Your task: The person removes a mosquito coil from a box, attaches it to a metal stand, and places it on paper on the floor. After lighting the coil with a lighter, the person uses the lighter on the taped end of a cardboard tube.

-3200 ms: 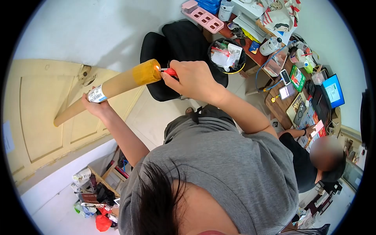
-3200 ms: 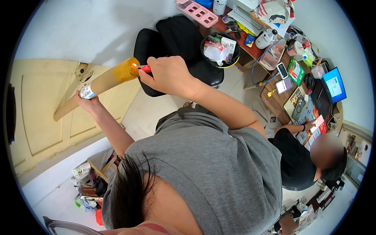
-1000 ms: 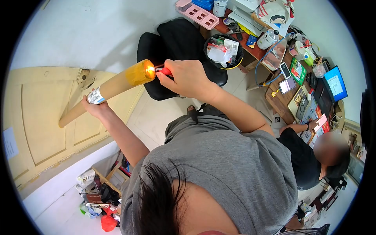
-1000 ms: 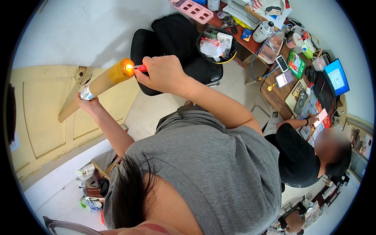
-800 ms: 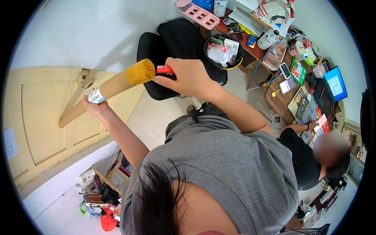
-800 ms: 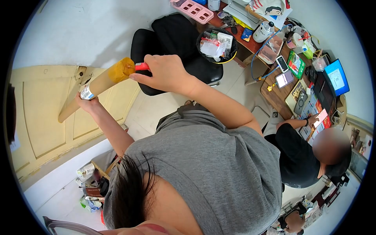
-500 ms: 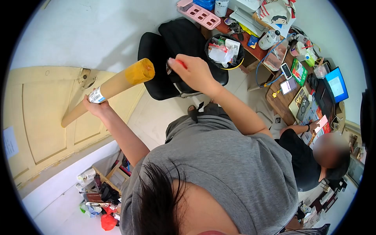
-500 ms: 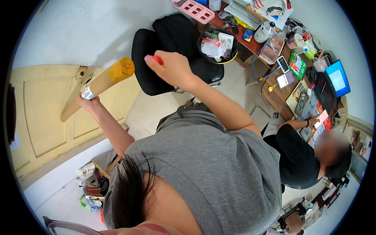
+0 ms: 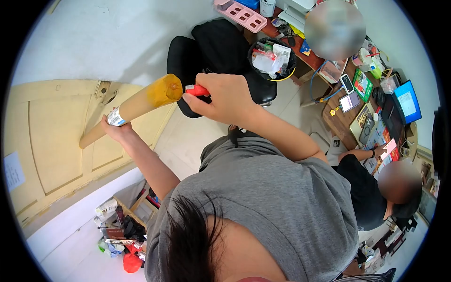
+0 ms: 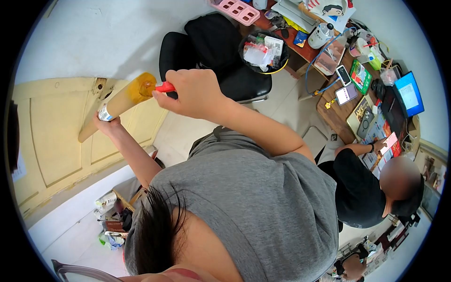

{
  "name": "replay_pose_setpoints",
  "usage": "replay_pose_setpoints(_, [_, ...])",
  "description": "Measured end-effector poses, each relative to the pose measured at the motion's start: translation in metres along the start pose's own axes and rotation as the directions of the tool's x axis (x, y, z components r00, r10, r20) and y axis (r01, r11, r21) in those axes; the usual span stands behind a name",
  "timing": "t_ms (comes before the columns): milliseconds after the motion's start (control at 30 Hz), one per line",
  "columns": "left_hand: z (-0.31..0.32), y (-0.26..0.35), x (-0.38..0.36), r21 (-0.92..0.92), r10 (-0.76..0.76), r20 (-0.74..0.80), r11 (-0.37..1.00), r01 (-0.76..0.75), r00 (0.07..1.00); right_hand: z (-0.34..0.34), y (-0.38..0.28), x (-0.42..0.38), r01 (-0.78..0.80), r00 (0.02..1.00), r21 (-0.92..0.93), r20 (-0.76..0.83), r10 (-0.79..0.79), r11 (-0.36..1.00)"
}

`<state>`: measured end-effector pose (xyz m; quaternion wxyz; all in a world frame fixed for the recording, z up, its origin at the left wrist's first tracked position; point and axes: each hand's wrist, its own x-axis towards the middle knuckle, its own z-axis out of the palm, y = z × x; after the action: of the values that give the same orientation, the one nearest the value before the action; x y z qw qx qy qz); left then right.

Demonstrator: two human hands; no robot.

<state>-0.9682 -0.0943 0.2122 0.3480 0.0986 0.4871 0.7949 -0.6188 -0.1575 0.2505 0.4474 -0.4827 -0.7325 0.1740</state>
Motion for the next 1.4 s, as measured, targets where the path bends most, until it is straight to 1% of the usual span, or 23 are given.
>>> replay_pose_setpoints(100, [-0.002,0.004,-0.005,0.013,-0.031,0.003,0.999,0.031,1.000,-0.002,-0.008,-0.003,0.012,1.000,-0.009,-0.005,-0.012,1.000])
replay_pose_setpoints(200, [0.000,0.009,-0.014,0.012,-0.048,-0.022,0.999,0.048,0.999,-0.007,-0.013,-0.001,0.005,1.000,0.123,-0.018,-0.003,0.992])
replay_pose_setpoints(300, [-0.001,0.012,-0.018,-0.011,-0.064,-0.015,0.998,0.064,0.998,0.003,-0.010,-0.005,0.102,0.982,0.311,-0.183,-0.046,0.945])
replay_pose_setpoints(400, [-0.008,0.017,-0.018,-0.026,-0.089,0.017,0.996,0.089,0.996,0.003,-0.013,-0.010,0.009,0.991,0.439,-0.126,0.052,0.898])
replay_pose_setpoints(500, [-0.008,0.013,-0.023,-0.030,-0.109,0.015,0.994,0.109,0.994,0.004,-0.015,-0.010,0.056,0.986,0.439,-0.166,0.020,0.897])
replay_pose_setpoints(600, [-0.006,0.010,-0.030,-0.029,-0.126,0.023,0.992,0.126,0.992,-0.003,-0.016,-0.012,0.033,0.992,0.413,-0.123,0.020,0.910])
replay_pose_setpoints(700, [-0.007,0.006,-0.032,-0.012,-0.141,0.028,0.990,0.141,0.990,-0.002,-0.015,-0.015,0.057,0.986,0.412,-0.167,0.015,0.909])
replay_pose_setpoints(800, [-0.020,0.002,-0.017,0.014,-0.161,0.034,0.987,0.160,0.986,-0.001,-0.011,-0.016,0.039,0.988,0.409,-0.152,0.026,0.912])
replay_pose_setpoints(867, [-0.039,-0.006,0.011,0.046,-0.258,0.092,0.966,0.255,0.962,-0.002,-0.010,-0.018,0.003,0.990,0.386,-0.133,0.052,0.922])
replay_pose_setpoints(900, [-0.037,-0.012,0.010,0.069,-0.266,0.048,0.962,0.263,0.963,-0.003,-0.010,-0.018,-0.046,0.985,0.422,-0.132,0.112,0.905])
replay_pose_setpoints(933, [-0.032,-0.018,0.003,0.096,-0.278,0.010,0.956,0.276,0.960,-0.003,-0.006,-0.018,-0.048,0.971,0.451,-0.190,0.148,0.891])
replay_pose_setpoints(967, [-0.027,-0.022,-0.007,0.121,-0.293,-0.037,0.948,0.295,0.955,-0.007,0.000,-0.021,-0.187,0.958,0.508,-0.094,0.270,0.841])
replay_pose_setpoints(1000, [-0.024,-0.024,-0.014,0.151,-0.299,-0.085,0.939,0.309,0.951,-0.008,0.007,-0.025,-0.320,0.923,0.561,0.004,0.384,0.764])
replay_pose_setpoints(1067, [-0.038,-0.039,-0.013,0.217,-0.226,-0.121,0.944,0.248,0.967,0.002,0.039,-0.037,-0.340,0.869,0.584,-0.104,0.484,0.737])
replay_pose_setpoints(1100, [-0.046,-0.047,-0.015,0.234,-0.261,-0.159,0.927,0.293,0.952,0.008,0.060,-0.049,-0.322,0.848,0.609,-0.156,0.507,0.725])
replay_pose_setpoints(1133, [-0.054,-0.054,-0.020,0.248,-0.291,-0.197,0.909,0.335,0.936,0.009,0.081,-0.065,-0.414,0.809,0.494,-0.187,0.558,0.765])
replay_pose_setpoints(1167, [-0.063,-0.058,-0.029,0.286,-0.375,-0.195,0.862,0.418,0.906,0.009,0.100,-0.084,-0.502,0.737,0.531,-0.149,0.659,0.683])
replay_pose_setpoints(1200, [-0.075,-0.058,-0.034,0.328,-0.452,-0.198,0.806,0.493,0.870,0.019,0.130,-0.108,-0.535,0.693,0.529,-0.172,0.701,0.659])
replay_pose_setpoints(1267, [-0.127,-0.074,-0.013,0.032,-0.657,-0.271,0.725,0.688,0.704,-0.009,0.140,-0.144,-0.636,0.534,0.621,-0.074,0.842,0.458])
replay_pose_setpoints(1300, [-0.158,-0.085,0.000,-0.119,-0.748,-0.285,0.648,0.752,0.600,-0.014,0.156,-0.169,-0.711,0.455,0.596,-0.013,0.891,0.372])
replay_pose_setpoints(1333, [-0.180,-0.097,0.014,-0.268,-0.828,-0.280,0.553,0.789,0.485,-0.017,0.165,-0.192,-0.733,0.366,0.596,-0.059,0.929,0.327])
replay_pose_setpoints(1367, [-0.191,-0.107,0.011,-0.295,-0.824,-0.344,0.549,0.782,0.449,-0.019,0.174,-0.210,-0.749,0.274,0.599,-0.106,0.956,0.282])
replay_pose_setpoints(1400, [-0.204,-0.121,0.005,-0.321,-0.817,-0.408,0.546,0.774,0.407,-0.018,0.187,-0.227,-0.774,0.207,0.588,-0.114,0.972,0.234])
